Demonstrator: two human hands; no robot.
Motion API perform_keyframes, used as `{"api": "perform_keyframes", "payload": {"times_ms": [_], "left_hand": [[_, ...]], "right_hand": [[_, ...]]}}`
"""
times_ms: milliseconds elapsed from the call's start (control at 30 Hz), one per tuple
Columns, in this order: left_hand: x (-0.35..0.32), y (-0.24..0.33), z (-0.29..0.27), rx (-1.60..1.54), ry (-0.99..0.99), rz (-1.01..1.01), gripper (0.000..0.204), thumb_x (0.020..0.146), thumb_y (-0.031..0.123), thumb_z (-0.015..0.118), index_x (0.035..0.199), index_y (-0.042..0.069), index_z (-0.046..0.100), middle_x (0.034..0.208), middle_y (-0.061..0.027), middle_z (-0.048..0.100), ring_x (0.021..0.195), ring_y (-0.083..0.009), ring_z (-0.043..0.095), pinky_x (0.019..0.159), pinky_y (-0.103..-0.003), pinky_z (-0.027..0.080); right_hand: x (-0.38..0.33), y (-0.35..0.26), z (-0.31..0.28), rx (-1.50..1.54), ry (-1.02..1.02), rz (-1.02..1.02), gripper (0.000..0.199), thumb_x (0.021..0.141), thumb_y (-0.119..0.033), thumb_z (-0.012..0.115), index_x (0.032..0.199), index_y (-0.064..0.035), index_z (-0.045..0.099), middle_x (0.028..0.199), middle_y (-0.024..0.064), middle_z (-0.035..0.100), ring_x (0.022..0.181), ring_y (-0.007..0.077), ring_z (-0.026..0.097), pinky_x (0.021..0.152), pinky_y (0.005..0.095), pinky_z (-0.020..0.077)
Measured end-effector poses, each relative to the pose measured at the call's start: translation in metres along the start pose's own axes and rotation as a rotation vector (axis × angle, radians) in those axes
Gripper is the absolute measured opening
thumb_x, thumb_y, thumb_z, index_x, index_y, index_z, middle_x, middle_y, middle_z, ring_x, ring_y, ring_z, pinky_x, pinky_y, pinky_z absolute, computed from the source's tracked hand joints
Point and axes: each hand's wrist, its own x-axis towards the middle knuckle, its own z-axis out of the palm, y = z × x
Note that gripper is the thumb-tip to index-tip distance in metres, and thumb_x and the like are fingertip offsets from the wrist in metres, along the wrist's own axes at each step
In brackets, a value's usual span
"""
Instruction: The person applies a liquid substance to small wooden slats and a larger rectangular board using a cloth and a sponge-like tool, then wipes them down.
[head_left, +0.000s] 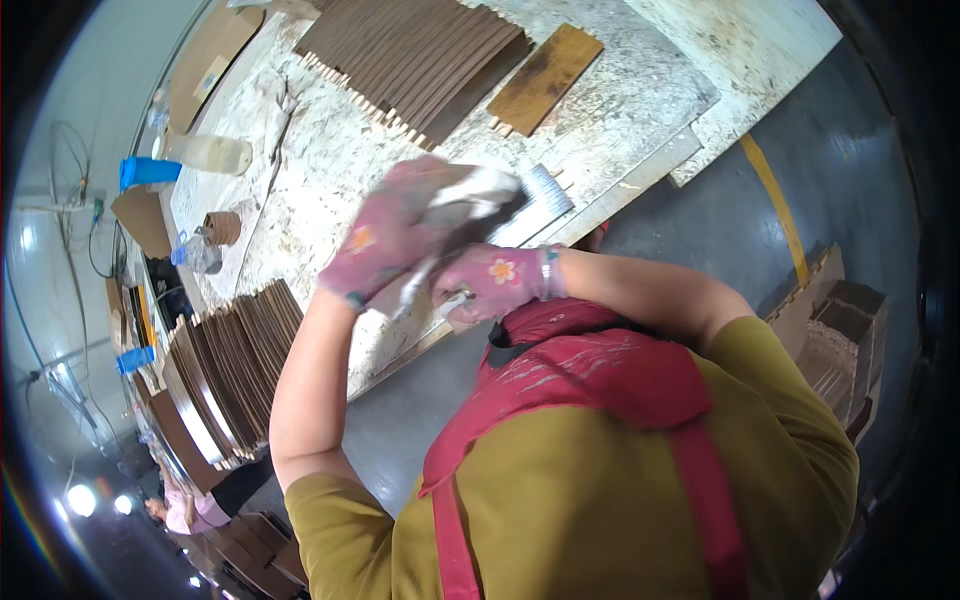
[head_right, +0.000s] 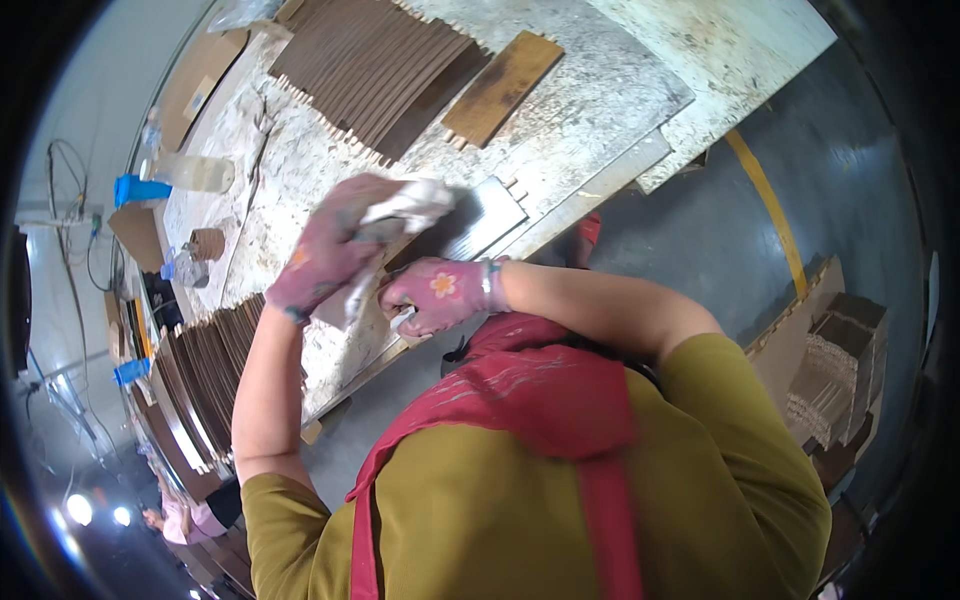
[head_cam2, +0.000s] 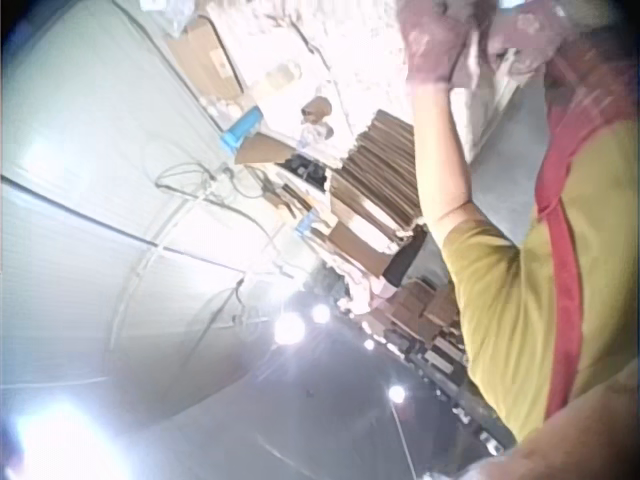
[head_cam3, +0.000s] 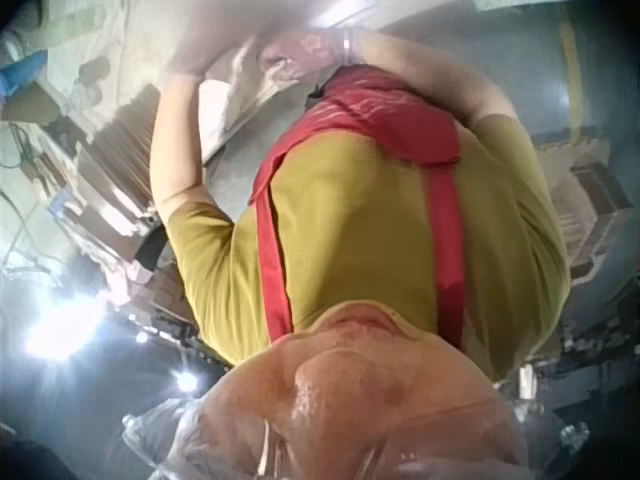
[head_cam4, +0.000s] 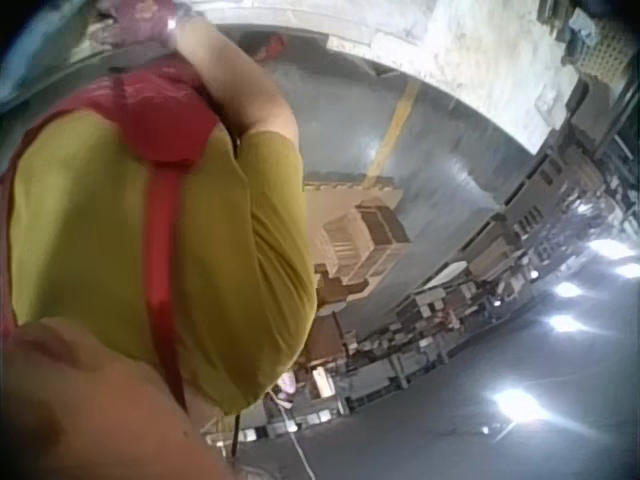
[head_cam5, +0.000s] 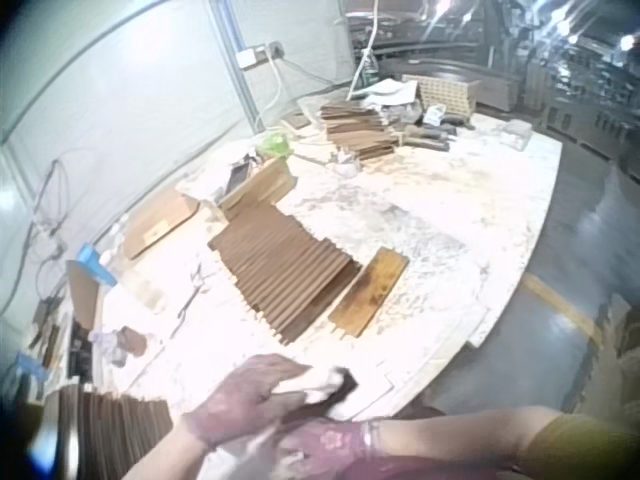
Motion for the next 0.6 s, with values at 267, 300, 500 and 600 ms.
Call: {"api": "perform_keyframes", "payload": {"times_ms": [267, 300, 500, 600], "left_hand": [[0.091, -0.001, 0.104, 0.281, -0.038, 0.195, 0.047, 0.09, 0.047, 0.065, 0.124, 0.014, 0.065, 0.113, -0.0192, 0.061, 0.109, -0.0365, 0.058, 0.093, -0.045, 0.049], [0.098, 0.0, 0.106, 0.292, -0.023, 0.135, 0.042, 0.09, 0.043, 0.065, 0.124, 0.017, 0.065, 0.115, -0.017, 0.061, 0.109, -0.0352, 0.059, 0.092, -0.046, 0.05], [0.094, -0.004, 0.088, 0.198, 0.263, 0.142, 0.032, 0.088, 0.015, 0.065, 0.12, 0.012, 0.065, 0.108, -0.0153, 0.062, 0.103, -0.0341, 0.062, 0.087, -0.046, 0.052], [0.079, -0.007, 0.018, 0.216, 0.503, 0.303, 0.039, 0.084, 0.002, 0.063, 0.123, 0.007, 0.062, 0.11, -0.0162, 0.062, 0.104, -0.0336, 0.062, 0.089, -0.042, 0.053]], "right_hand": [[0.005, 0.021, 0.021, 0.088, -0.095, 0.098, 0.05, 0.09, -0.032, 0.061, 0.13, -0.0021, 0.057, 0.11, 0.0162, 0.069, 0.098, 0.0283, 0.065, 0.089, 0.0374, 0.0501], [0.006, 0.029, 0.027, 0.024, -0.002, 0.012, 0.05, 0.089, -0.032, 0.062, 0.129, -0.0019, 0.057, 0.109, 0.0166, 0.069, 0.098, 0.0291, 0.065, 0.089, 0.038, 0.0502], [0.006, 0.017, 0.014, -0.019, -0.03, 0.116, 0.032, 0.089, -0.039, 0.059, 0.098, -0.0083, 0.063, 0.073, 0.0079, 0.065, 0.061, 0.0184, 0.061, 0.063, 0.0345, 0.0496], [0.007, 0.023, 0.016, 0.026, 0.065, 0.157, 0.03, 0.092, -0.034, 0.059, 0.09, -0.0045, 0.061, 0.079, 0.0075, 0.064, 0.062, 0.016, 0.062, 0.06, 0.0323, 0.0505]]}}
